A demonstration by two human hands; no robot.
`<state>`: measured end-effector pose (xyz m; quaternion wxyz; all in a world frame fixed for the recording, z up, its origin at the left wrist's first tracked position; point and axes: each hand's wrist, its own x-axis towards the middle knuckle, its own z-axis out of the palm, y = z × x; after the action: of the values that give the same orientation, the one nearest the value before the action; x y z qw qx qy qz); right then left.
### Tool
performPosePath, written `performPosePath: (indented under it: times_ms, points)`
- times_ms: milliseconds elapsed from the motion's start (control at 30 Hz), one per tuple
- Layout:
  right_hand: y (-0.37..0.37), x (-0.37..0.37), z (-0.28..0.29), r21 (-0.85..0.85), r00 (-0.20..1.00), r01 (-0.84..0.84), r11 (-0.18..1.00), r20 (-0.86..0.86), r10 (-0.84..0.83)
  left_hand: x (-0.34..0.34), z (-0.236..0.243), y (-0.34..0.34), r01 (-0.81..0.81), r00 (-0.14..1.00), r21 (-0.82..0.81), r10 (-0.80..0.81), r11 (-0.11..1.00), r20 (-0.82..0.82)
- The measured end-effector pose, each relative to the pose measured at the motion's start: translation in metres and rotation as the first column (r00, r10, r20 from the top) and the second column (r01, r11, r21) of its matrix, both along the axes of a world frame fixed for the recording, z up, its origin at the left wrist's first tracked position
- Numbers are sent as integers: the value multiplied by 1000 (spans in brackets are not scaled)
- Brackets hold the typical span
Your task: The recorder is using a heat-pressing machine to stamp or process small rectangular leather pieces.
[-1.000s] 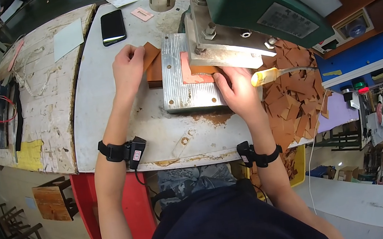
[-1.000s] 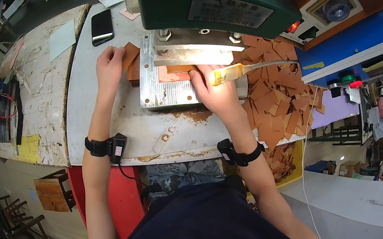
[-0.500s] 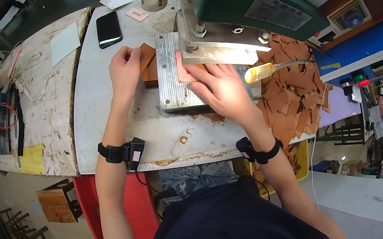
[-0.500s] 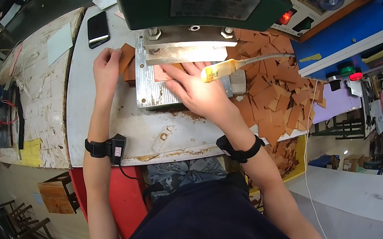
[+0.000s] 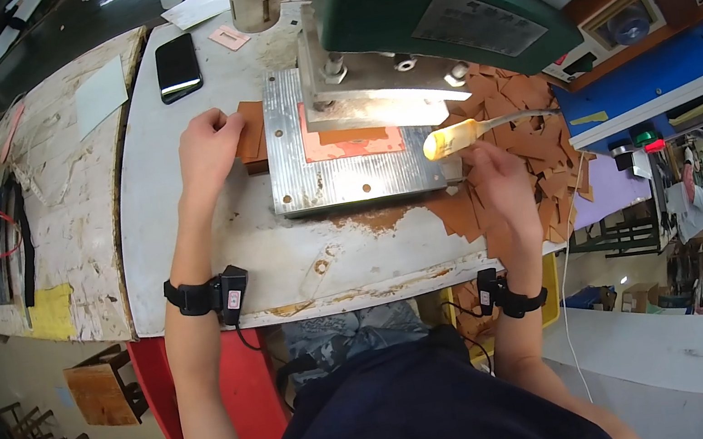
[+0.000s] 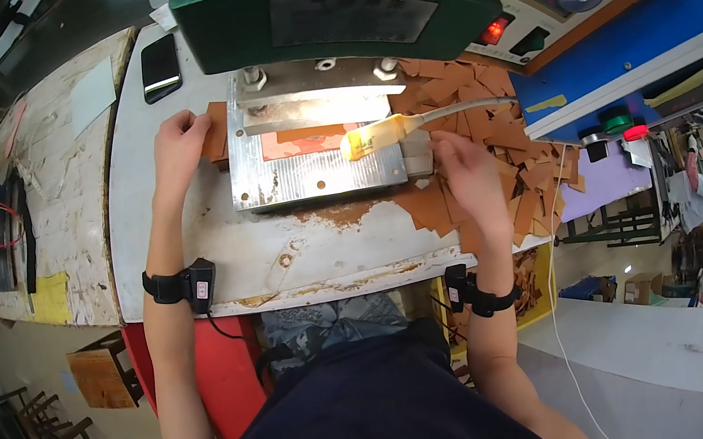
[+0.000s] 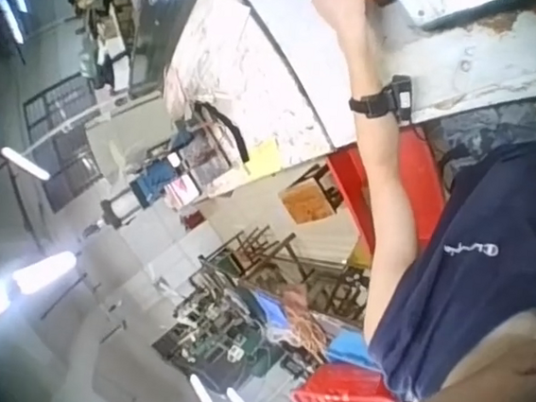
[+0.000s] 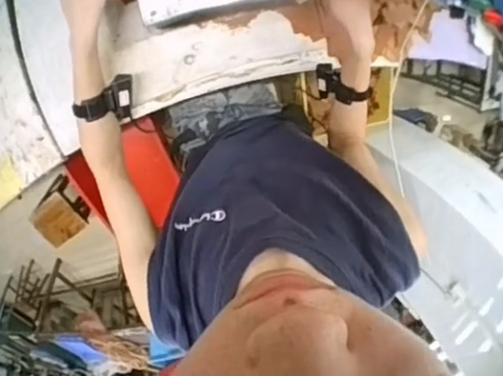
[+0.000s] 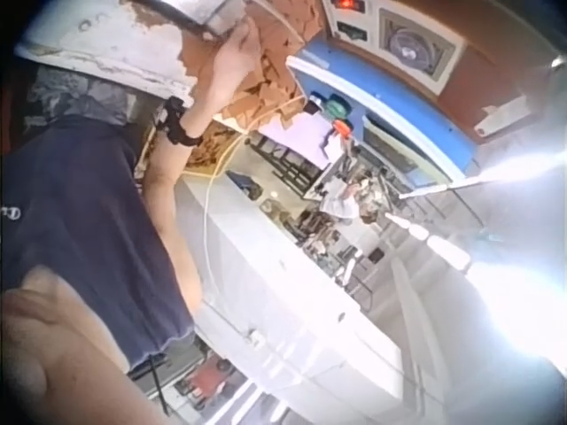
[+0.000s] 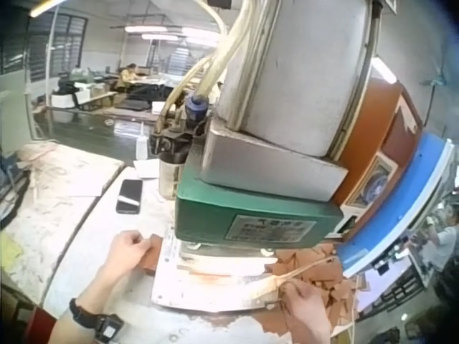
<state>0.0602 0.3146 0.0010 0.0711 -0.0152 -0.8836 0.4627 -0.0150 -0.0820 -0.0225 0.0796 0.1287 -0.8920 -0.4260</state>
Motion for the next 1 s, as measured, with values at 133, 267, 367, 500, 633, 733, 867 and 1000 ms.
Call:
performPosePath:
  times_ms: [133, 267, 367, 500, 633, 733, 867, 1000]
  points:
    - [65, -1, 2, 286, 937, 349, 892, -85, -339, -22, -26, 35, 74, 996, 117, -67, 990, -67]
    - [71, -23, -12, 568, 897, 390, 724, -57, -438, -7, -11, 9, 52, 994, 63, -46, 997, -98]
    - [76, -27, -15, 608, 904, 350, 713, -20, -426, -10, -16, 10, 70, 992, 47, -64, 996, -113]
    - [85, -23, -19, 594, 895, 369, 714, -19, -446, -12, -17, 18, 80, 991, 46, -75, 996, -114]
    - [75, -20, -16, 576, 920, 323, 751, -4, -393, -9, -12, 16, 98, 991, 10, -97, 995, -89]
    - [71, -19, -17, 633, 942, 300, 714, -78, -326, -6, -7, 17, 133, 983, -34, -136, 991, -123]
    - [90, -21, -18, 575, 952, 290, 765, -89, -293, -3, 6, 21, 45, 995, -46, -49, 998, -90]
    - [58, -14, 2, 388, 931, 363, 847, -179, -317, 6, 14, 16, -4, 959, 16, 8, 1000, -284]
